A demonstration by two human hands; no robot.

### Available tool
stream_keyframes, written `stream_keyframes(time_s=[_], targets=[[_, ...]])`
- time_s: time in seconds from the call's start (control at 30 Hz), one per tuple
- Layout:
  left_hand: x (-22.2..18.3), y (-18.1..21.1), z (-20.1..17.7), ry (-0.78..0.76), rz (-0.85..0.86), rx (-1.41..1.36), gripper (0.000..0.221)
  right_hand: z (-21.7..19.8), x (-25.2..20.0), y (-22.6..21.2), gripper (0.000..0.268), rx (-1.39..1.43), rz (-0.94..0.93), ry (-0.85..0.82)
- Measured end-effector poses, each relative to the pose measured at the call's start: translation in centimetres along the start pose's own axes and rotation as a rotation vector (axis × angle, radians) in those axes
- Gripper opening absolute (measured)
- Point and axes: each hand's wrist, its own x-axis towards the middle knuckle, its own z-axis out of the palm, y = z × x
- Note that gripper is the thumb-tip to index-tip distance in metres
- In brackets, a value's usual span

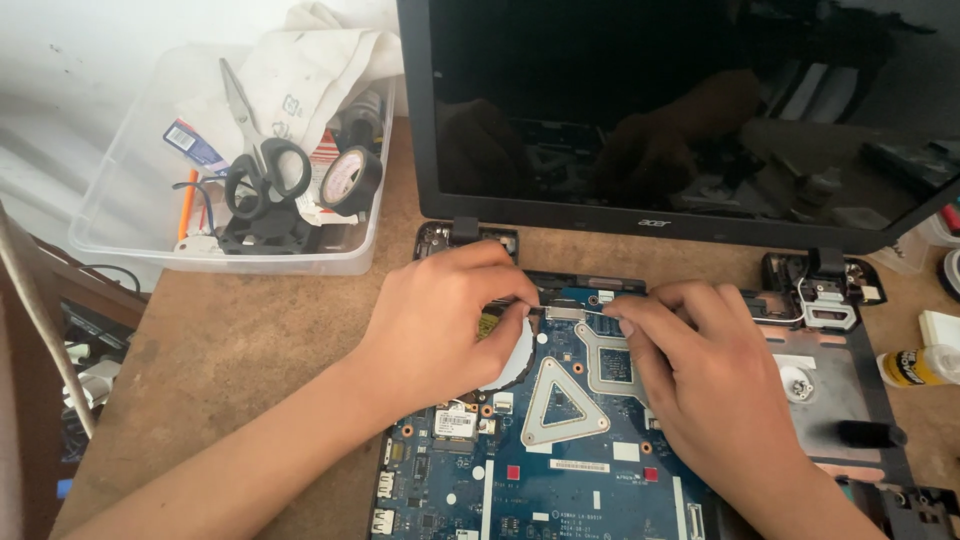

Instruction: Repairing a laptop by manipulating internal components and connectors using tools

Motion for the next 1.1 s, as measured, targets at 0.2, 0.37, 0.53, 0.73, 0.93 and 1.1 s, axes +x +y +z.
stream_keyframes(time_s=[0.2, 0.37, 0.53, 0.73, 0.93, 1.1], targets=[[-0.07, 0.02, 0.08, 0.019, 0.013, -0.004, 0.016, 0.15, -0.13, -0.06, 0.022, -0.012, 0.008, 0.009], [-0.15, -0.11, 0.10, 0.024, 0.032, -0.008, 0.016, 0.04, -0.02, -0.10, 0.021, -0.006, 0.000, 0.013], [-0.28, -0.36, 0.26, 0.048, 0.065, -0.016, 0.015, -0.01, 0.03, 0.03, 0.022, 0.006, -0.009, 0.008], [-0.31, -0.30, 0.12, 0.042, 0.062, -0.012, 0.014, -0.04, 0.12, -0.04, 0.022, 0.013, -0.017, 0.008], [-0.31, -0.26, 0.12, 0.044, 0.065, -0.003, 0.014, -0.01, 0.10, -0.09, 0.022, 0.004, -0.004, 0.008], [-0.31, -0.27, 0.14, 0.046, 0.074, -0.007, 0.014, 0.03, 0.03, -0.06, 0.022, -0.009, 0.019, -0.008]])
